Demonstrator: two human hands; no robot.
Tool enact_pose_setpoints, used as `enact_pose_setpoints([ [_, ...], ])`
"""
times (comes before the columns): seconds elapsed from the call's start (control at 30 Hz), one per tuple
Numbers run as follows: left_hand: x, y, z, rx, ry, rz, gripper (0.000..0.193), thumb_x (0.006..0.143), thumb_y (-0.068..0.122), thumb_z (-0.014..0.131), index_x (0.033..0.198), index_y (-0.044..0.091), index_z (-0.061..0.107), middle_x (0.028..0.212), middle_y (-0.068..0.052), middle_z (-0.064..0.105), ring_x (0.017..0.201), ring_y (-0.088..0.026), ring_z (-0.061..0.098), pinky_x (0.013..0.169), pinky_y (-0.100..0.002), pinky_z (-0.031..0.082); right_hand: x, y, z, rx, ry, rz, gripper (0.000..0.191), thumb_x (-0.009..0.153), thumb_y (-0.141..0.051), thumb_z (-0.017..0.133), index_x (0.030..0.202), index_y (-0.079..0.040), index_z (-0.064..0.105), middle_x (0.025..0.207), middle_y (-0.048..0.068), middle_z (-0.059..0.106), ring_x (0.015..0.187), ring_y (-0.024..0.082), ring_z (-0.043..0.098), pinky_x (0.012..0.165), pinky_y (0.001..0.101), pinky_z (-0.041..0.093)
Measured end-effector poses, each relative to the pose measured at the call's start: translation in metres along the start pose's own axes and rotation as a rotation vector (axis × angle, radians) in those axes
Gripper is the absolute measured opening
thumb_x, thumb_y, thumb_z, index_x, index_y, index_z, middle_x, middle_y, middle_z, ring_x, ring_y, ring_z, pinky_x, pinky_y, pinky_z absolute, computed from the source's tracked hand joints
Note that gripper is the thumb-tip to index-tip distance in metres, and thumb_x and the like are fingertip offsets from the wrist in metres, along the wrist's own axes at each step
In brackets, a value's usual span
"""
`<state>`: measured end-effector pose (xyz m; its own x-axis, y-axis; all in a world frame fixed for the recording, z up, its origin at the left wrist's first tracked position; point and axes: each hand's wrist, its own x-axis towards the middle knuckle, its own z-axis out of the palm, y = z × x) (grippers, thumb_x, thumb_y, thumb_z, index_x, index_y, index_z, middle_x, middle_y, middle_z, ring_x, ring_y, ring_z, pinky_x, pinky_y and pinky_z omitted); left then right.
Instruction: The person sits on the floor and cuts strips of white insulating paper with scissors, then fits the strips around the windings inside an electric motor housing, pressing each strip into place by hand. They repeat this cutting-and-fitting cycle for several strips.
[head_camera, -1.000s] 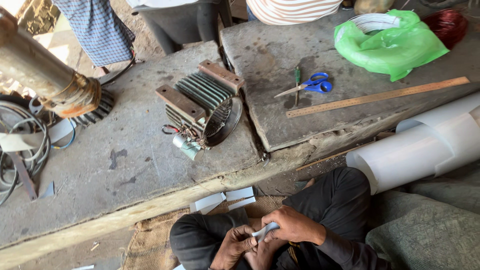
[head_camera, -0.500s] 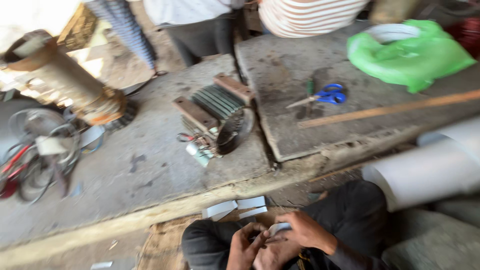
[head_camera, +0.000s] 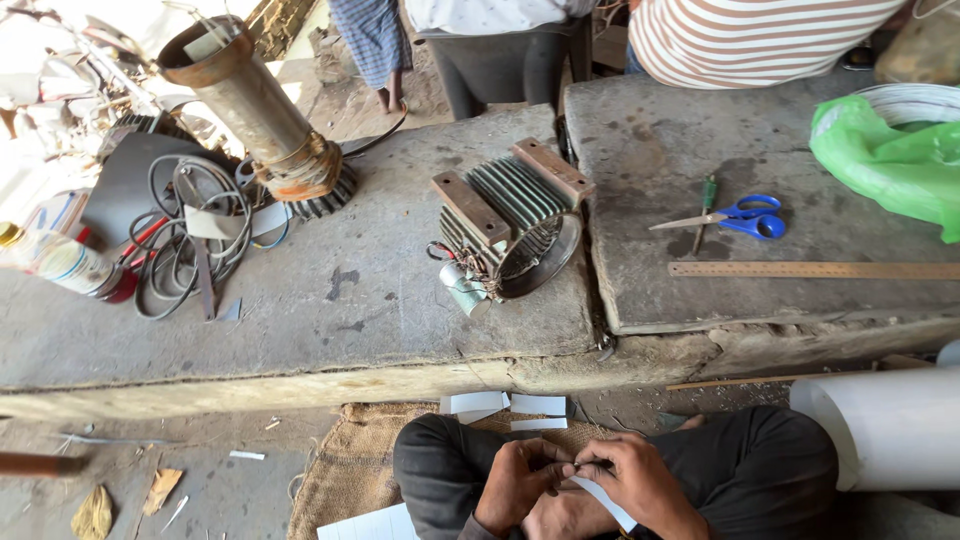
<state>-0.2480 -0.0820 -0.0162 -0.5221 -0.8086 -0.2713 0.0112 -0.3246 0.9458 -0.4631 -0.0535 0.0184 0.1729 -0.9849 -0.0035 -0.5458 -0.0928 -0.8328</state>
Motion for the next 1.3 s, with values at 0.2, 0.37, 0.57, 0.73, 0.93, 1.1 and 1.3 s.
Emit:
enact_pose_setpoints([
  [0.2, -0.003, -0.002, -0.002, 0.063, 0.044, 0.005, 0.022, 0.092, 0.015, 0.077, 0.105, -0.003, 0.075, 0.087, -0.003, 0.075, 0.076, -0.007, 0.066, 0.064, -0.023, 0.056, -0.002, 0.003, -0.012, -0.114, 0.118, -0.121, 0.015, 0.077, -0.018, 0.084, 0.091, -0.013, 0.08, 0.087, 0.005, 0.082, 0.09, 0.029, 0.073, 0.086, 0.0416, 0.054],
  [0.37, -0.002, -0.013, -0.002, -0.156, -0.067, 0.117, 0.026, 0.102, 0.019, 0.073, 0.107, -0.006, 0.074, 0.094, -0.002, 0.076, 0.088, -0.006, 0.066, 0.078, -0.022, 0.054, 0.002, 0.0, -0.011, 0.013, 0.061, 0.027, 0.025, 0.078, -0.018, 0.083, 0.102, -0.013, 0.081, 0.091, 0.006, 0.082, 0.092, 0.025, 0.075, 0.083, 0.038, 0.057],
  [0.57, -0.003, -0.014, 0.003, -0.191, 0.079, 0.139, 0.019, 0.094, 0.015, 0.078, 0.102, -0.002, 0.078, 0.091, -0.004, 0.077, 0.083, -0.007, 0.068, 0.075, -0.024, 0.055, 0.005, -0.003, 0.001, 0.191, 0.072, 0.073, 0.02, 0.082, -0.02, 0.08, 0.095, -0.006, 0.08, 0.089, 0.008, 0.084, 0.089, 0.02, 0.076, 0.081, 0.0353, 0.06],
  [0.73, -0.013, 0.002, 0.01, 0.044, 0.251, 0.233, 0.015, 0.09, 0.012, 0.082, 0.097, -0.001, 0.078, 0.088, -0.004, 0.075, 0.077, -0.007, 0.067, 0.069, -0.024, 0.056, 0.007, -0.005, 0.004, 0.125, 0.026, 0.202, 0.023, 0.083, -0.023, 0.081, 0.098, -0.006, 0.08, 0.086, 0.008, 0.084, 0.085, 0.017, 0.08, 0.081, 0.0328, 0.058],
  [0.93, -0.019, 0.019, 0.023, 0.175, 0.446, 0.216, 0.013, 0.085, 0.01, 0.081, 0.09, -0.002, 0.077, 0.078, -0.003, 0.076, 0.07, -0.007, 0.071, 0.065, -0.024, 0.059, 0.002, -0.015, 0.027, -0.055, 0.305, 0.044, 0.017, 0.081, -0.02, 0.08, 0.09, -0.006, 0.075, 0.084, 0.008, 0.08, 0.081, 0.022, 0.077, 0.072, 0.0351, 0.059],
  [1.1, -0.022, 0.019, 0.023, 0.178, 0.559, 0.2, 0.014, 0.082, 0.01, 0.081, 0.087, -0.002, 0.078, 0.072, -0.004, 0.077, 0.067, -0.007, 0.072, 0.064, -0.024, 0.059, -0.004, -0.022, 0.049, -0.16, 0.538, -0.193, 0.014, 0.078, -0.013, 0.08, 0.088, -0.006, 0.072, 0.084, 0.009, 0.077, 0.086, 0.027, 0.076, 0.077, 0.0385, 0.058],
  [1.3, -0.021, 0.024, -0.015, 0.036, 0.589, 0.223, 0.013, 0.087, 0.009, 0.076, 0.094, -0.002, 0.078, 0.08, -0.002, 0.079, 0.072, -0.006, 0.068, 0.066, -0.024, 0.057, -0.01, -0.021, 0.036, -0.009, 0.54, -0.013, 0.015, 0.082, -0.015, 0.079, 0.09, -0.004, 0.074, 0.086, 0.013, 0.077, 0.083, 0.019, 0.077, 0.071, 0.0338, 0.06],
])
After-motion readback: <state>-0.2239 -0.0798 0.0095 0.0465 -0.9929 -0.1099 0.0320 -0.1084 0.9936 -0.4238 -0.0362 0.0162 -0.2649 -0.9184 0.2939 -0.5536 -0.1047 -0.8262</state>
